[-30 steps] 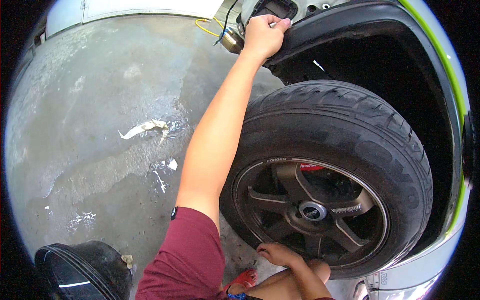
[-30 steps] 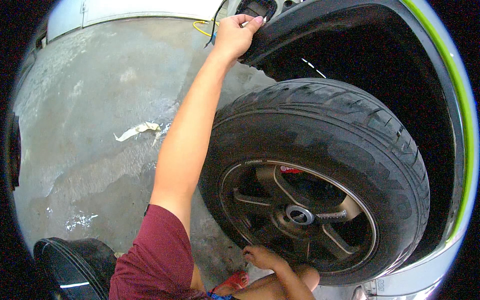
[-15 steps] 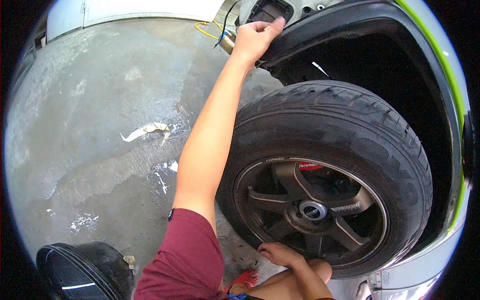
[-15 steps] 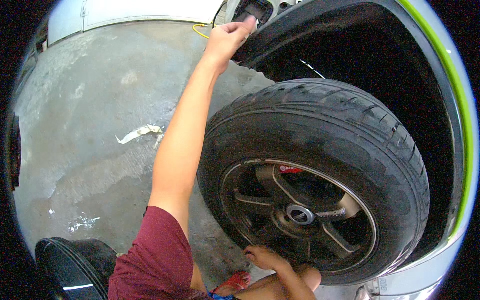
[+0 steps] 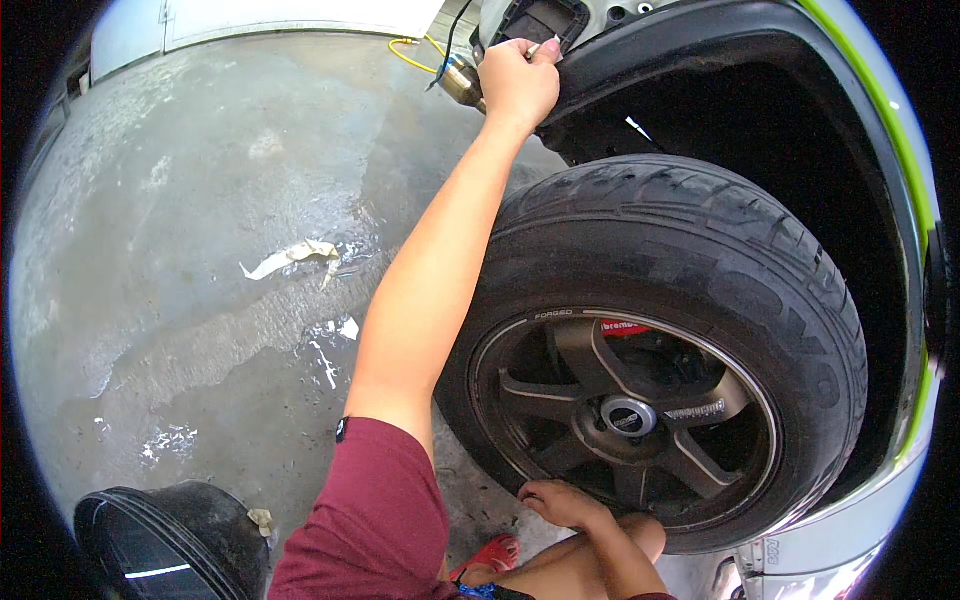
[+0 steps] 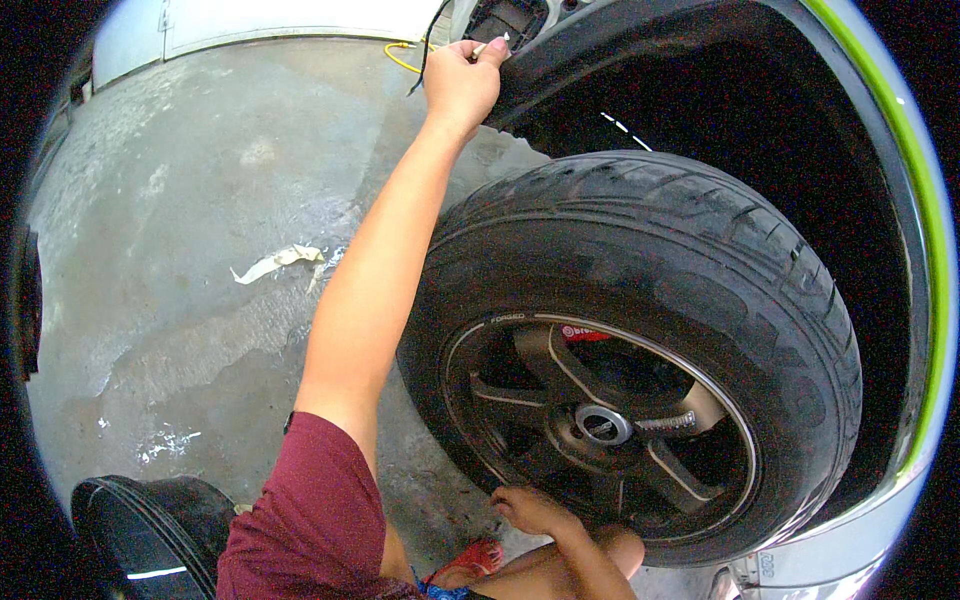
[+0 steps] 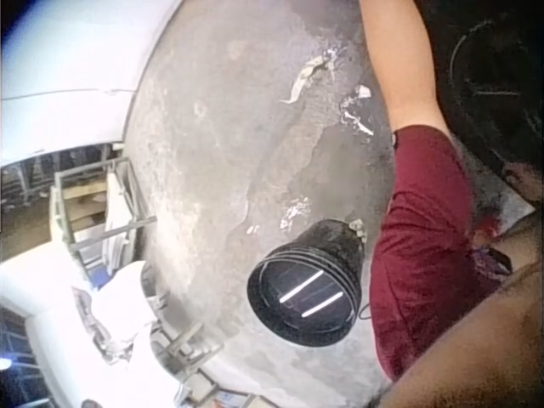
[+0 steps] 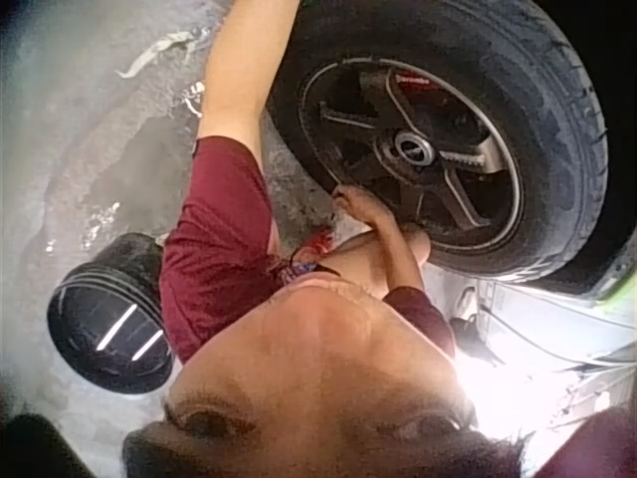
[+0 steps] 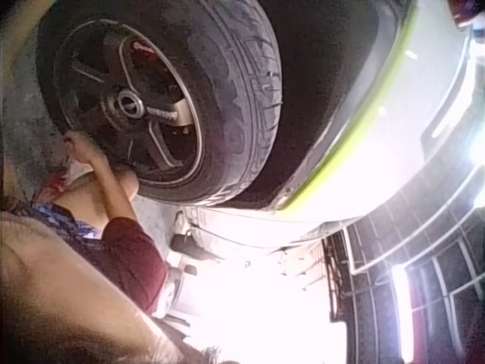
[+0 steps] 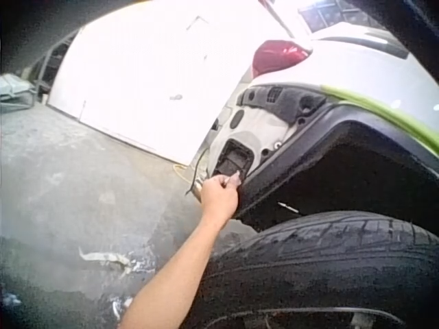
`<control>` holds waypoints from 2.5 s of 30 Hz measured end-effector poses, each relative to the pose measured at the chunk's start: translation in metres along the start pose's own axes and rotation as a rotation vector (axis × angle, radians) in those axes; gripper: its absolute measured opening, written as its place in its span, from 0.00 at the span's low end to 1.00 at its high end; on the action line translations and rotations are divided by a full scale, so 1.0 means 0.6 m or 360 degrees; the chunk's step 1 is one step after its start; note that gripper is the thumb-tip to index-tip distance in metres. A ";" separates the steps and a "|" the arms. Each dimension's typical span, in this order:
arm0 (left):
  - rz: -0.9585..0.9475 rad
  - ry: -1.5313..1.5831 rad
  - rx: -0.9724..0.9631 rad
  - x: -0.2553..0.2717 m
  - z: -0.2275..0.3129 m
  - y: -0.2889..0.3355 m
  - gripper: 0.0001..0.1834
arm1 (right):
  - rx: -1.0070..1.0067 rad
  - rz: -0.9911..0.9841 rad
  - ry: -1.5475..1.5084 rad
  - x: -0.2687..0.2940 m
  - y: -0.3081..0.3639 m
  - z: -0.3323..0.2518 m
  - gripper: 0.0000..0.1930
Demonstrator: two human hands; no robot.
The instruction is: Repairing or adjusting the fender liner and trim on a vehicle wheel well.
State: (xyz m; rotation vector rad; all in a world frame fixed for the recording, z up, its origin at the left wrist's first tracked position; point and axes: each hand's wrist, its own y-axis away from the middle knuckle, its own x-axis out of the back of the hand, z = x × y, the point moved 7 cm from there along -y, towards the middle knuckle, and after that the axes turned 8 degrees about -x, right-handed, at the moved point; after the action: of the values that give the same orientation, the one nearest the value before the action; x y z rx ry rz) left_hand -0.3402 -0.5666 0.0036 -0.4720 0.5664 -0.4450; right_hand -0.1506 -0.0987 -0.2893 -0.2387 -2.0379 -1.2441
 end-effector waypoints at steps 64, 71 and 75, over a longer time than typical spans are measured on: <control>-0.0641 0.0275 0.0444 -0.004 -0.032 -0.032 0.17 | 0.0020 -0.0139 0.0031 -0.002 -0.023 -0.024 0.14; -0.0677 -0.0033 0.0276 -0.003 -0.031 -0.042 0.16 | -0.0088 -0.0175 0.0089 -0.017 -0.045 0.015 0.14; -0.0660 -0.0063 0.0238 -0.003 -0.029 -0.042 0.20 | -0.0109 -0.0145 0.0037 -0.024 -0.050 0.025 0.14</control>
State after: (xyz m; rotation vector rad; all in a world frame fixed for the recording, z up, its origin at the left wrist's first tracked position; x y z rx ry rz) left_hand -0.3590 -0.5908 0.0046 -0.4540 0.3919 -0.8661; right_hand -0.1621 -0.0989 -0.3239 -0.1643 -2.0075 -1.3677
